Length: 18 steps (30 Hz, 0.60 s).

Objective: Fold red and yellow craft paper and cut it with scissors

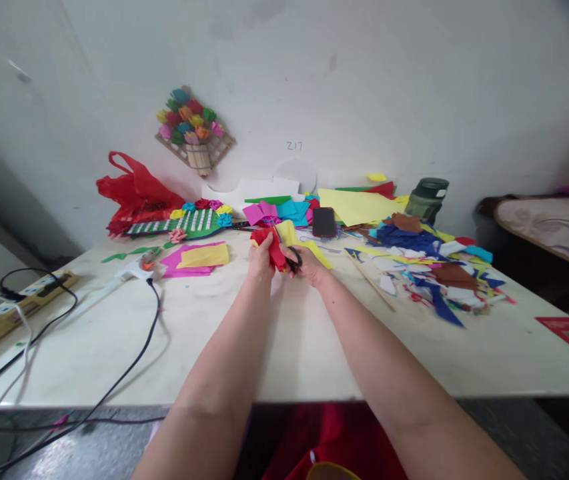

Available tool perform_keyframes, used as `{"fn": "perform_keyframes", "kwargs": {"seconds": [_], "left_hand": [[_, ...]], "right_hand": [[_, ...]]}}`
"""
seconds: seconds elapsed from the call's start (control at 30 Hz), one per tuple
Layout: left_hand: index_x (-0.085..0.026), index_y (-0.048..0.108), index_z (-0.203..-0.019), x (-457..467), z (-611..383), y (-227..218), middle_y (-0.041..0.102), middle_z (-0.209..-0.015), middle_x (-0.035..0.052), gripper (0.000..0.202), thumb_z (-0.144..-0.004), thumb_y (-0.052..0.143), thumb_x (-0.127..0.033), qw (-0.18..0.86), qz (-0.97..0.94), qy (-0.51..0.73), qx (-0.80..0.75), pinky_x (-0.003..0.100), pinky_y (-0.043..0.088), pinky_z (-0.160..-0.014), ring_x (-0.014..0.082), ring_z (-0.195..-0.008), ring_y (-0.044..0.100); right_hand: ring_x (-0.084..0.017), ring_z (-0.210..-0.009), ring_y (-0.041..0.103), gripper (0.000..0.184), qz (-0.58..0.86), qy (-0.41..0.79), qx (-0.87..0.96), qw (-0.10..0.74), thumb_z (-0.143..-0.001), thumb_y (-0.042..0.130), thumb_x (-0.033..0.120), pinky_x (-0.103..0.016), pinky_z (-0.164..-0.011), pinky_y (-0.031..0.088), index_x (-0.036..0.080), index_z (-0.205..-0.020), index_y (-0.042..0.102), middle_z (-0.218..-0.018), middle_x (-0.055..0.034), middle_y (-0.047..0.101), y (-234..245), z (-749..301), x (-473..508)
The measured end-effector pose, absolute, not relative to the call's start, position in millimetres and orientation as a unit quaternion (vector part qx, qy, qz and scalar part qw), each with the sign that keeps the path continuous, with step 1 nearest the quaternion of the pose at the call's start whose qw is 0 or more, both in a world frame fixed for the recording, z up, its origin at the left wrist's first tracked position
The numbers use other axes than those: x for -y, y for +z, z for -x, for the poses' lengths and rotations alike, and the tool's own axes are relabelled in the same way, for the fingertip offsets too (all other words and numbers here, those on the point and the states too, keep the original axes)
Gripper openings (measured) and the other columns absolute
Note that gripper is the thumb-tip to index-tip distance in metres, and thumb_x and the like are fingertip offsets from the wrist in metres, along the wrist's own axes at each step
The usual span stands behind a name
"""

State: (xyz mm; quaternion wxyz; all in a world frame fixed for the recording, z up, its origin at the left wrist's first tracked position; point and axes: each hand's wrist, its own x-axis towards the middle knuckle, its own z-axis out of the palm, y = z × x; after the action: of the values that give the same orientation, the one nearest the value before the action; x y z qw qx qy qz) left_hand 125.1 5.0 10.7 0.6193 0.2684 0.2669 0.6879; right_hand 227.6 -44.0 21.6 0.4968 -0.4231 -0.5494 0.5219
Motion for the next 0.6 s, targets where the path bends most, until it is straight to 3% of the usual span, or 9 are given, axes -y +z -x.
{"fn": "perform_keyframes", "kwargs": {"seconds": [0.6], "left_hand": [[-0.014, 0.054, -0.074, -4.4, -124.4, 11.7, 0.061, -0.061, 0.0028, 0.027, -0.058, 0.073, -0.024, 0.605, -0.262, 0.699, -0.279, 0.028, 0.047, -0.055, 0.0163, -0.054, 0.060]], "right_hand": [[-0.006, -0.032, 0.041, 0.038, 0.394, 0.534, 0.535, 0.523, -0.068, 0.063, 0.051, -0.017, -0.031, 0.032, 0.017, -0.061, 0.049, -0.042, 0.0041, 0.048, 12.1, -224.3, 35.2]]}}
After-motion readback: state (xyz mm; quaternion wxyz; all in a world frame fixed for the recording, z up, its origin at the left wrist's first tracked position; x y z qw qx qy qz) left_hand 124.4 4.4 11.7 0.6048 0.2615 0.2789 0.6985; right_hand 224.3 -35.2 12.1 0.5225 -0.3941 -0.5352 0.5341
